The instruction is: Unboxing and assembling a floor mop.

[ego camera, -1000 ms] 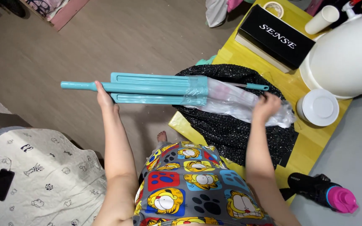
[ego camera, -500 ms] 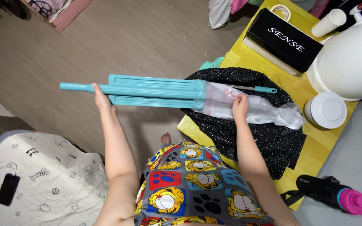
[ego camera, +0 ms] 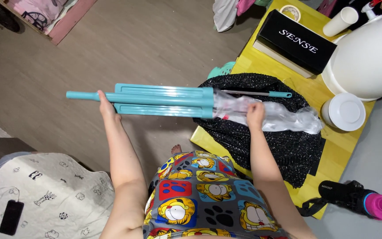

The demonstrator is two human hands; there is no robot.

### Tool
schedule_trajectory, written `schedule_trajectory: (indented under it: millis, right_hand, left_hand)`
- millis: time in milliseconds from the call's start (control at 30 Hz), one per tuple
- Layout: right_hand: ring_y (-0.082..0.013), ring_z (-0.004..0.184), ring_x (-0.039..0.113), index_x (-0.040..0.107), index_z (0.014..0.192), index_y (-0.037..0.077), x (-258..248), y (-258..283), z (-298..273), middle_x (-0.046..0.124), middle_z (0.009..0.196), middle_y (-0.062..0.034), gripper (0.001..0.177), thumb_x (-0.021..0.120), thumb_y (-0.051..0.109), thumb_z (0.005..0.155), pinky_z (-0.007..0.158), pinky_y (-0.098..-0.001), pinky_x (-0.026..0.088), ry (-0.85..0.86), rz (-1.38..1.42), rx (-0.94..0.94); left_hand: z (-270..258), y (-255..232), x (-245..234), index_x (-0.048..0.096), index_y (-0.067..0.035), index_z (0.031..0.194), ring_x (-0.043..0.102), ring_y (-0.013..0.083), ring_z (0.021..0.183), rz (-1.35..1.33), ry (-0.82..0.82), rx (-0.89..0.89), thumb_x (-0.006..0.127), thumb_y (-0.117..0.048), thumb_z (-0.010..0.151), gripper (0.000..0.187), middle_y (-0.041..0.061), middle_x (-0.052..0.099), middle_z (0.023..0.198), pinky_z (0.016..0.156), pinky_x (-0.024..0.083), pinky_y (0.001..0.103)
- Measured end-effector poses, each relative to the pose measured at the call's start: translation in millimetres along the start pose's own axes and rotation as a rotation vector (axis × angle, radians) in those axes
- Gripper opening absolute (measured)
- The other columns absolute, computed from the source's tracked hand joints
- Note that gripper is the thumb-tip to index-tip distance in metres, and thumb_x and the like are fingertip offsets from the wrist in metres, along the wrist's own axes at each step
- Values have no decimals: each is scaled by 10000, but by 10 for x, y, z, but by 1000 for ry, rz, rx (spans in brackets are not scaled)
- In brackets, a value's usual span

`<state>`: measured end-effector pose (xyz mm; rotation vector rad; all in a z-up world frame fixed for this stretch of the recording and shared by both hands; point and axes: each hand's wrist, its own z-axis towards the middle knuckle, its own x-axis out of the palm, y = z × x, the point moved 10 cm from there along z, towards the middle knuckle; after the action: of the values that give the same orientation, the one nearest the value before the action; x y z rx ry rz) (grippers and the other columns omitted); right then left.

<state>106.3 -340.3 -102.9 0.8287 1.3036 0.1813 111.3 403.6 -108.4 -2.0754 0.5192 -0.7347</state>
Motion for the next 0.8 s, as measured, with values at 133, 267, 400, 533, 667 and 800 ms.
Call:
schedule_trajectory:
  millis: [133, 267, 400, 533, 667, 800]
  right_hand:
    - [-296, 1030, 618, 631, 966, 15, -214, 74, -68, 644, 1079, -128, 193, 741, 174, 959, 956, -421, 493, -42, -49, -31]
    - [-277, 1078, 604, 639, 1053, 21, -282, 511, -31, 628, 1122, -131, 189, 719, 151, 942, 988, -406, 485, -70, 214, -143]
    - [-245, 1161, 613, 680, 1207, 50, -208, 823, 6, 662, 1239, -128, 251, 609, 241, 1059, 1041, -388, 492, -68, 553, -126]
    - [-225, 1163, 613, 466, 1467, 89, -249, 1637, -277, 585, 1386, -134, 505, 519, 397, 1069, 978, -394, 554, 409, 1264, 43]
    - [-254, 1256, 552, 332, 1549, 133, -569, 2092, -442, 506, 1441, -127, 707, 590, 477, 988, 991, -456, 544, 479, 1349, 82]
    - [-285, 1377, 489, 346, 1542, 153, -586, 1752, -330, 458, 1498, -111, 796, 678, 516, 917, 1108, -495, 510, 301, 1622, 240]
  left_hand:
    - [52, 2, -157, 527, -6, 1345, 679, 256, 1131, -91, -50, -68, 526, -633, 954, 739, 137, 667, 1236, 968, 590, 436]
    - [56, 136, -4, 441, -2, 1443, 628, 316, 1271, -236, 22, -98, 451, -641, 954, 805, 178, 597, 1401, 1038, 556, 501]
    - [-6, 399, 409, 327, 3, 1536, 501, 352, 1417, -437, 207, -103, 410, -664, 978, 873, 208, 450, 1566, 1163, 444, 513]
    - [-247, 543, 941, 288, 21, 1560, 438, 360, 1462, -524, 321, -75, 399, -663, 991, 896, 214, 386, 1613, 1211, 381, 513]
    - [-620, 483, 1429, 327, 7, 1517, 454, 320, 1421, -546, 381, -42, 412, -655, 989, 851, 187, 418, 1561, 1209, 359, 505]
    - [-726, 485, 1752, 525, -8, 1237, 535, 291, 1252, -592, 547, 21, 469, -673, 1036, 696, 153, 549, 1306, 1129, 407, 488]
